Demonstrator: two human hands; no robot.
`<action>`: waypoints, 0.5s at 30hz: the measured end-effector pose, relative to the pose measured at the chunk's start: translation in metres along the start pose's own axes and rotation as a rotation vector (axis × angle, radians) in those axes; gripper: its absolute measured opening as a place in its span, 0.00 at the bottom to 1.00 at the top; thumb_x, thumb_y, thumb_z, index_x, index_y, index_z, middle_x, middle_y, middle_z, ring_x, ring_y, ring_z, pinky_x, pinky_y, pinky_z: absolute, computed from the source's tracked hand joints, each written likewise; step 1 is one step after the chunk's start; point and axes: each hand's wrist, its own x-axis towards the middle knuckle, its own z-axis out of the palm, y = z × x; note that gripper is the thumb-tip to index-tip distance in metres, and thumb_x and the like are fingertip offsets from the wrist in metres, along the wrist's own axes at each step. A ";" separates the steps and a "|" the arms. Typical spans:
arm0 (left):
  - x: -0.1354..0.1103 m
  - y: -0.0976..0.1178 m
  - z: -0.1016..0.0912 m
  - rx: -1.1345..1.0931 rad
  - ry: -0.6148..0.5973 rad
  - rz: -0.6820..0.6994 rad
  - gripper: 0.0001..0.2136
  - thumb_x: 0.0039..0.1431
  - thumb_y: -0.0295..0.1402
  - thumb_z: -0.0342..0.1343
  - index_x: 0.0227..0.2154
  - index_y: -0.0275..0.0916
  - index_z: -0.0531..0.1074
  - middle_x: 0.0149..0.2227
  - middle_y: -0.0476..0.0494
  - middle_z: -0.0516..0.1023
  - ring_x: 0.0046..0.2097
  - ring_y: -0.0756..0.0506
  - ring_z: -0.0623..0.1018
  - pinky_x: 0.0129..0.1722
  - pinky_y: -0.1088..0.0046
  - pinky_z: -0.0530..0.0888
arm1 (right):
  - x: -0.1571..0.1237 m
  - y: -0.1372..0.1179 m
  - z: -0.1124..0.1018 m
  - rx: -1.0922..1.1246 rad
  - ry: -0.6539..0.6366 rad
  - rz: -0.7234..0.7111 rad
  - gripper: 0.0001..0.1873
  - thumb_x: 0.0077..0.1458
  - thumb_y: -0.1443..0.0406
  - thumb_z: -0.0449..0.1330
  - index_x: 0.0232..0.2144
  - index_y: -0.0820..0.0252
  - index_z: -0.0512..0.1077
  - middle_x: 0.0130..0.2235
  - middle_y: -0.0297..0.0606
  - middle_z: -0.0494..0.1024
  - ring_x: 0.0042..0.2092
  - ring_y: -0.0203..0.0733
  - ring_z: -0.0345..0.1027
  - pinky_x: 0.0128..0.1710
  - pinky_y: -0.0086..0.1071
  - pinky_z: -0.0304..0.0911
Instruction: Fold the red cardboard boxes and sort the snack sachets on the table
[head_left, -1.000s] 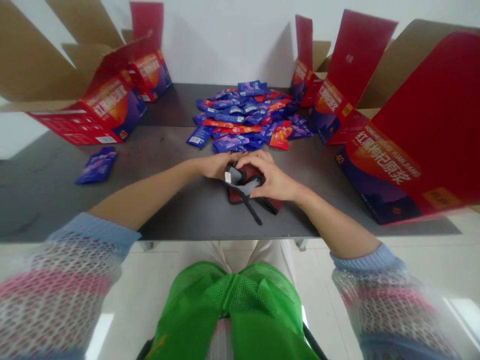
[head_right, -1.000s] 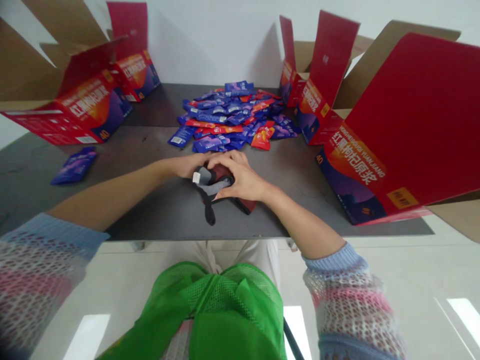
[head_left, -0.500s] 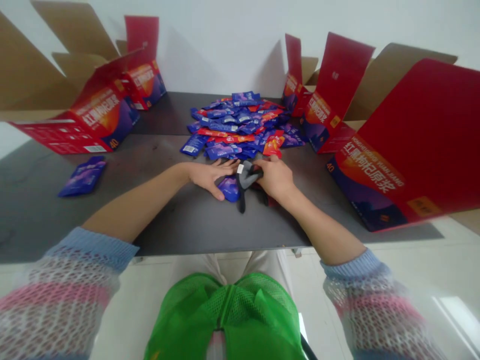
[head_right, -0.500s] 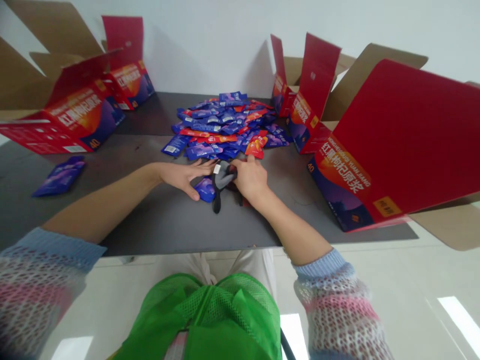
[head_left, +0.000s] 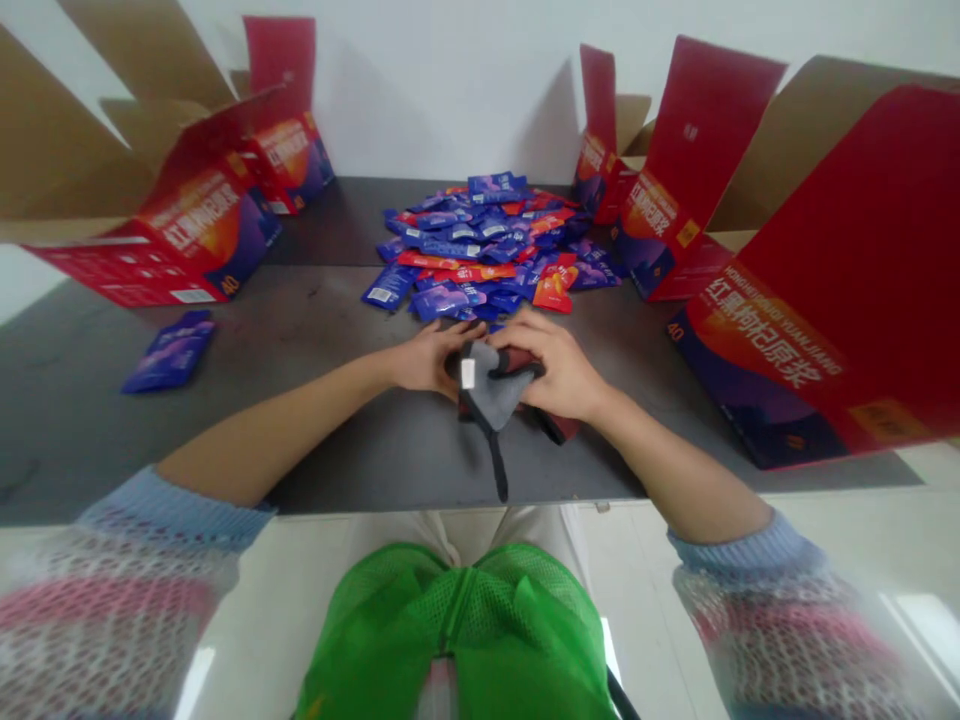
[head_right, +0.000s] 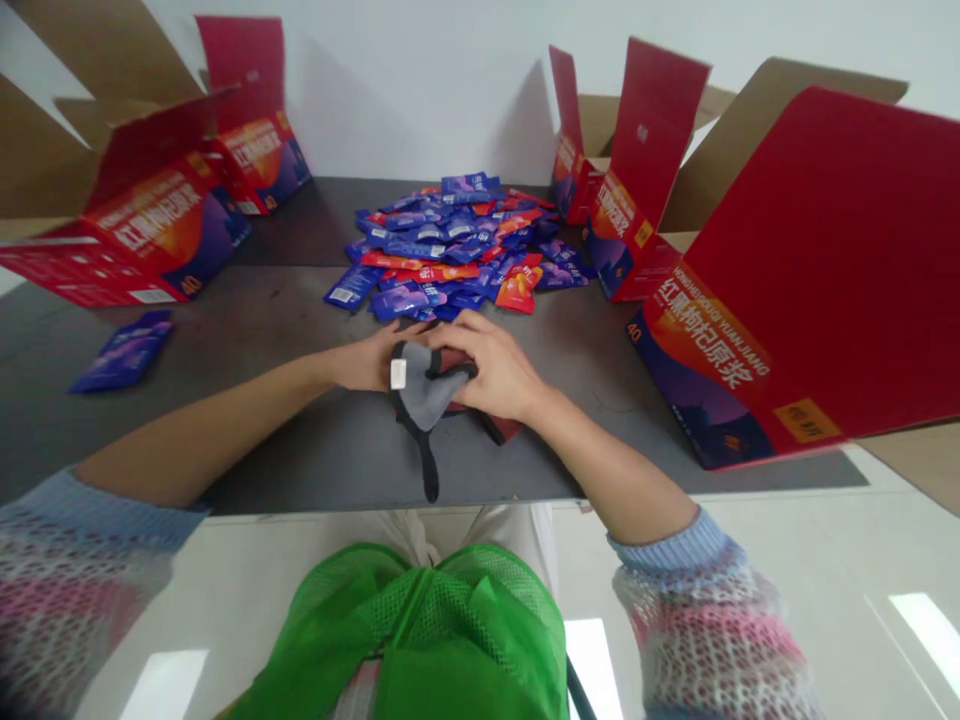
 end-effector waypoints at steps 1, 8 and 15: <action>0.001 0.001 -0.001 0.016 -0.028 -0.018 0.48 0.48 0.51 0.65 0.70 0.44 0.52 0.72 0.34 0.47 0.71 0.27 0.48 0.66 0.38 0.43 | 0.000 0.002 0.007 0.002 -0.074 -0.013 0.19 0.47 0.62 0.66 0.44 0.53 0.76 0.46 0.38 0.74 0.47 0.45 0.70 0.47 0.34 0.65; 0.009 0.019 -0.017 0.048 -0.101 -0.131 0.47 0.38 0.51 0.71 0.64 0.47 0.63 0.71 0.40 0.53 0.70 0.30 0.55 0.68 0.52 0.52 | 0.013 0.030 0.015 -0.243 -0.027 0.300 0.16 0.50 0.60 0.64 0.44 0.47 0.78 0.46 0.38 0.75 0.44 0.47 0.72 0.41 0.36 0.66; 0.004 0.016 -0.008 0.005 -0.086 -0.162 0.52 0.43 0.53 0.68 0.69 0.42 0.52 0.73 0.32 0.45 0.72 0.27 0.46 0.66 0.38 0.44 | 0.017 0.051 0.004 -0.284 0.403 0.303 0.19 0.49 0.64 0.62 0.46 0.52 0.78 0.50 0.42 0.74 0.51 0.51 0.70 0.49 0.41 0.67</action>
